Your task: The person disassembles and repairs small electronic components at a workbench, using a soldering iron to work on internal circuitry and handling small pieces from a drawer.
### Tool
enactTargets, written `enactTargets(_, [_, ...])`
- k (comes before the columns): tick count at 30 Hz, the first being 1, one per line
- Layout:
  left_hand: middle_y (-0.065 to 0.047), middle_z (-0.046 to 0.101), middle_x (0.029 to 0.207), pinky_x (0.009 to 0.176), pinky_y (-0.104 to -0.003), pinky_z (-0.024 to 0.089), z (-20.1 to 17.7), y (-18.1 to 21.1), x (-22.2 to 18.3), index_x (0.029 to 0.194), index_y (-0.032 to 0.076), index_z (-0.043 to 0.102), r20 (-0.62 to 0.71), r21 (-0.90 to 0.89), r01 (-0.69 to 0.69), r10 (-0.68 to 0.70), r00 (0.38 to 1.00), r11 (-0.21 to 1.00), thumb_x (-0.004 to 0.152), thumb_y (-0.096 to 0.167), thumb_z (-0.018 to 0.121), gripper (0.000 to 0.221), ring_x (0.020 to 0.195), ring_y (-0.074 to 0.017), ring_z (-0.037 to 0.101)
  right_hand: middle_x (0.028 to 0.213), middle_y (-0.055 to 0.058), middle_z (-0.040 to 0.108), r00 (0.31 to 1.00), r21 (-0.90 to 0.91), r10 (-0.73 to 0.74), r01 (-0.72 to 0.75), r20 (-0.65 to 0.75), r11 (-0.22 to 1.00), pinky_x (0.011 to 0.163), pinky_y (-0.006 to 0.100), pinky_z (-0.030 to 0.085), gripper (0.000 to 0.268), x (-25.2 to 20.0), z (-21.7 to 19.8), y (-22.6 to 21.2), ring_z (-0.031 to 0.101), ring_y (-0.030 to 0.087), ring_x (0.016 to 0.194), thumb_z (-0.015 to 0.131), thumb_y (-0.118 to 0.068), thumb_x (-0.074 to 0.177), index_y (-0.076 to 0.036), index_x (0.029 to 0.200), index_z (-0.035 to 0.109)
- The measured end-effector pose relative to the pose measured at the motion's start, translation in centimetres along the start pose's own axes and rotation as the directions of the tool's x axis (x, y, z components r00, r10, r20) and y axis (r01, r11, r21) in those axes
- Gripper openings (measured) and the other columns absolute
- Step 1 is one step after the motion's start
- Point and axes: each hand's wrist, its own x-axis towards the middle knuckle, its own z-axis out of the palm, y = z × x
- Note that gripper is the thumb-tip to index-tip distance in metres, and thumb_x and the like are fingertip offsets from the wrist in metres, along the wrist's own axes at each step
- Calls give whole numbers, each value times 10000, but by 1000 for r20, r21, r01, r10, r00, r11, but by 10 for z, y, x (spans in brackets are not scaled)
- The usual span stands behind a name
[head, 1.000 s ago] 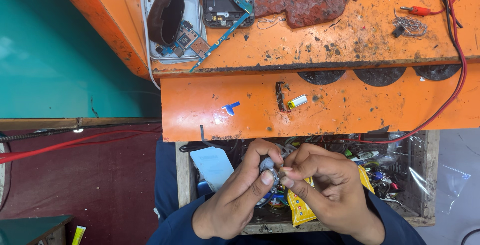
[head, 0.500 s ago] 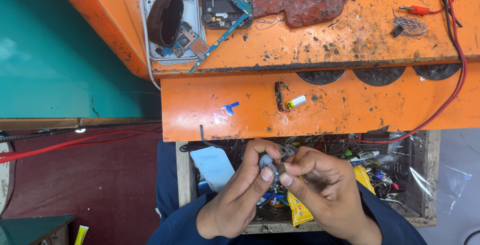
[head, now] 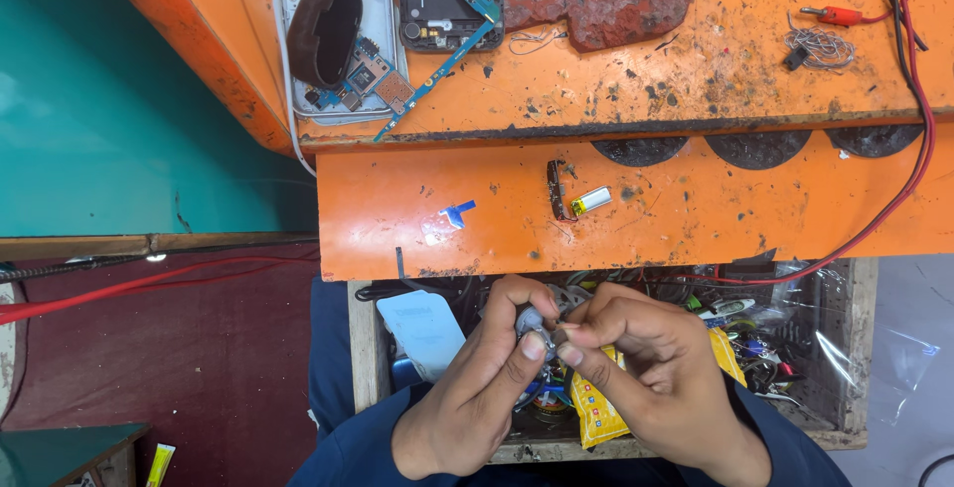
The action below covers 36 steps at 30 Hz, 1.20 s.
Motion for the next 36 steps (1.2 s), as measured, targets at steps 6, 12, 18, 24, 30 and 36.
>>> enactTargets(6, [-88,499,1187,1028,-296,419,-3,5,2,1307,43,420,8,112,31,-32,999,993,1141,230,362,256,1121,-168,507,915,72,638,997,-166,-53,62,62,984,821,254,555,94,5,-5,-6,673,107,886,699,116,882,36,931,702])
enactTargets(12, [-98,483,1191,1041,-304,409,-1,-1,1,1323,48,409,0,97,12,-12,1000,995,1148,244,364,266,1131,-171,486,887,51,612,997,75,59,-63,51,995,738,252,503,56,3,-6,9,587,85,820,712,92,936,44,938,684])
enactTargets(18, [-97,473,1237,1099,-313,376,12,-15,-2,1332,54,384,-82,25,-55,57,995,998,1161,262,345,272,1202,-173,469,900,44,613,996,193,87,-87,12,977,768,261,507,72,4,-2,14,601,91,848,714,71,934,37,988,681])
enactTargets(24, [-107,506,1151,976,-329,408,18,-29,-5,1358,31,412,-291,-186,-97,39,956,978,1128,216,401,295,1067,-169,476,961,70,699,989,130,80,-63,-125,990,770,264,573,158,10,-4,10,671,110,860,712,12,925,34,1077,672])
enactTargets(30, [-120,602,1076,841,-348,501,12,-30,-10,1293,45,452,-289,-696,39,-329,899,717,999,186,411,329,949,-221,622,986,95,733,969,-56,-127,118,-212,991,802,249,571,151,7,3,16,706,111,902,701,15,957,41,1096,650])
enactTargets(36, [-92,619,930,623,-283,468,8,-32,-4,1251,75,470,-206,-817,65,-395,895,573,1072,272,453,267,718,-156,565,1013,89,696,932,-203,-267,220,-245,954,851,238,564,146,15,13,9,700,113,946,699,53,946,40,1086,660])
